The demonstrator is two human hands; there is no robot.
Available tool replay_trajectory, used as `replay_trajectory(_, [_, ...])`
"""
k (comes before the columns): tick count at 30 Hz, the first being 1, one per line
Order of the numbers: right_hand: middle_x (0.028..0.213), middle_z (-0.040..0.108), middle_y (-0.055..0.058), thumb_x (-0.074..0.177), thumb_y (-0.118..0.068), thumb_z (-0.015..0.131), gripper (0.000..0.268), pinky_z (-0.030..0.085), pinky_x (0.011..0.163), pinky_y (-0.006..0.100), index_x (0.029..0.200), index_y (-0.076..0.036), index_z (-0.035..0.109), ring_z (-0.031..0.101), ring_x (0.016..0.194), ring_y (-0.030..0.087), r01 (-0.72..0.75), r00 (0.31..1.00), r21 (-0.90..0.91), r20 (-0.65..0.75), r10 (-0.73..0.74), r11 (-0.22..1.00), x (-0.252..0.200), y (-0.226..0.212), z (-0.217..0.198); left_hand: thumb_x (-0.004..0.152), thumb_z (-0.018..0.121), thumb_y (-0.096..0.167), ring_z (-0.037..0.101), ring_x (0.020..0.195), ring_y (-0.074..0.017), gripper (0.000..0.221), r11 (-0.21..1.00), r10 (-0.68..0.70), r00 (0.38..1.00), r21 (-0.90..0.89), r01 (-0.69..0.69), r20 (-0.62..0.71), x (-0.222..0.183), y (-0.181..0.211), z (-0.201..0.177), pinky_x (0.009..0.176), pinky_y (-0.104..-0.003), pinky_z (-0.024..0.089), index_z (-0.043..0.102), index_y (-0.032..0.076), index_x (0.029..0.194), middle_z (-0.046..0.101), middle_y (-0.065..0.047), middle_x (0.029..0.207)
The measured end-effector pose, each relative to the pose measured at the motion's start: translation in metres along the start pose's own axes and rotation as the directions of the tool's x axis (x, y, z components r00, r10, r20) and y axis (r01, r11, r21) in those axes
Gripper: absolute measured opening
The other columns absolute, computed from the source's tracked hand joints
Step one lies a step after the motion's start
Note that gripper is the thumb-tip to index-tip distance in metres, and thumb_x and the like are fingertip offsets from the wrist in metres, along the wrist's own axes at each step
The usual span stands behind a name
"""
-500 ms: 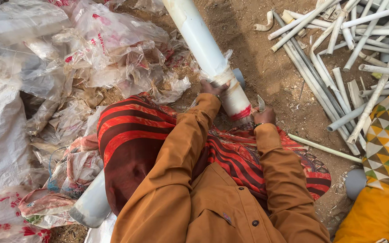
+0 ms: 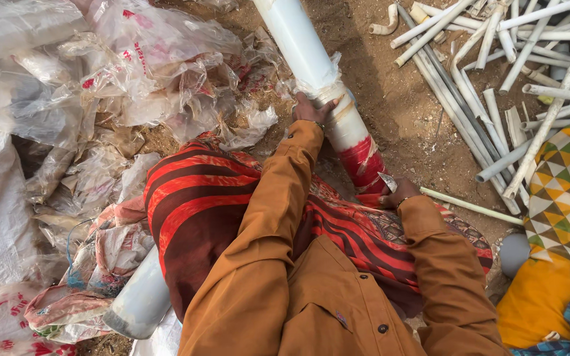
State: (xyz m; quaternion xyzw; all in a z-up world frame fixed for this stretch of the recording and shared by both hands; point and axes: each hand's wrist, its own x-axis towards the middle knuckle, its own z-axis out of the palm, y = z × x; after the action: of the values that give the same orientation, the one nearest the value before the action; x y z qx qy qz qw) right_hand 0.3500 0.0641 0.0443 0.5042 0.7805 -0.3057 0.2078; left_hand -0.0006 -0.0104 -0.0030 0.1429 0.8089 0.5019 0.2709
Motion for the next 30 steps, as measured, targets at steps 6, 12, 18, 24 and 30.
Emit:
replay_trajectory(6, [0.103,0.075,0.017,0.074,-0.028,0.095,0.046,0.054,0.081,0.043,0.108,-0.004,0.075,0.07,0.087,0.028,-0.07,0.974,0.021,-0.212,0.073,0.997,-0.03,-0.009,0.022,0.063,0.086,0.057,0.073,0.094,-0.0417,0.098,0.977,0.164,0.987,-0.136,-0.162,0.0,-0.003,-0.046,0.012,0.081,-0.048,0.061,0.043,0.001,0.13,0.07,-0.027,0.106])
replay_trajectory(12, [0.109,0.07,0.02,0.089,-0.007,0.075,0.058,0.057,0.062,0.039,0.141,-0.001,0.051,0.07,0.078,0.026,0.157,0.934,0.709,-0.333,0.13,0.687,-0.003,-0.011,0.026,0.069,0.087,0.05,0.067,0.105,-0.043,0.089,0.903,0.076,0.973,0.399,-0.16,0.219,-0.044,-0.047,0.021,0.085,-0.048,0.057,0.048,0.0,0.131,0.063,-0.027,0.117])
replay_trajectory(18, [0.107,0.071,0.018,0.102,-0.01,0.054,0.029,0.062,0.059,0.041,0.13,-0.004,0.048,0.07,0.07,0.022,0.291,0.956,0.956,-0.292,0.034,0.034,0.002,-0.009,0.042,0.077,0.084,0.037,0.065,0.109,-0.0401,0.056,0.742,0.374,0.776,0.338,-0.579,0.508,-0.135,-0.003,0.035,0.089,-0.048,0.055,0.062,0.005,0.118,0.06,-0.02,0.123])
replay_trajectory(24, [0.103,0.074,0.016,0.107,-0.025,0.045,0.019,0.055,0.047,0.036,0.121,-0.013,0.051,0.065,0.056,0.019,0.3,0.954,0.954,-0.3,0.017,0.007,-0.022,-0.036,0.043,0.09,0.07,0.021,0.065,0.112,-0.0352,0.032,0.645,0.454,0.804,0.48,-0.594,0.385,-0.138,-0.007,0.087,0.087,-0.047,0.057,0.065,0.003,0.116,0.06,-0.016,0.125])
replay_trajectory(30, [0.103,0.074,0.013,0.108,-0.024,0.05,0.027,0.047,0.04,0.032,0.128,-0.007,0.055,0.06,0.05,0.016,0.385,0.904,0.882,-0.42,0.081,0.272,-0.067,-0.044,0.024,0.089,0.067,0.017,0.066,0.114,-0.0331,0.034,0.489,0.356,0.78,0.609,-0.625,0.515,-0.111,-0.016,0.105,0.089,-0.043,0.058,0.065,0.003,0.12,0.062,-0.015,0.129])
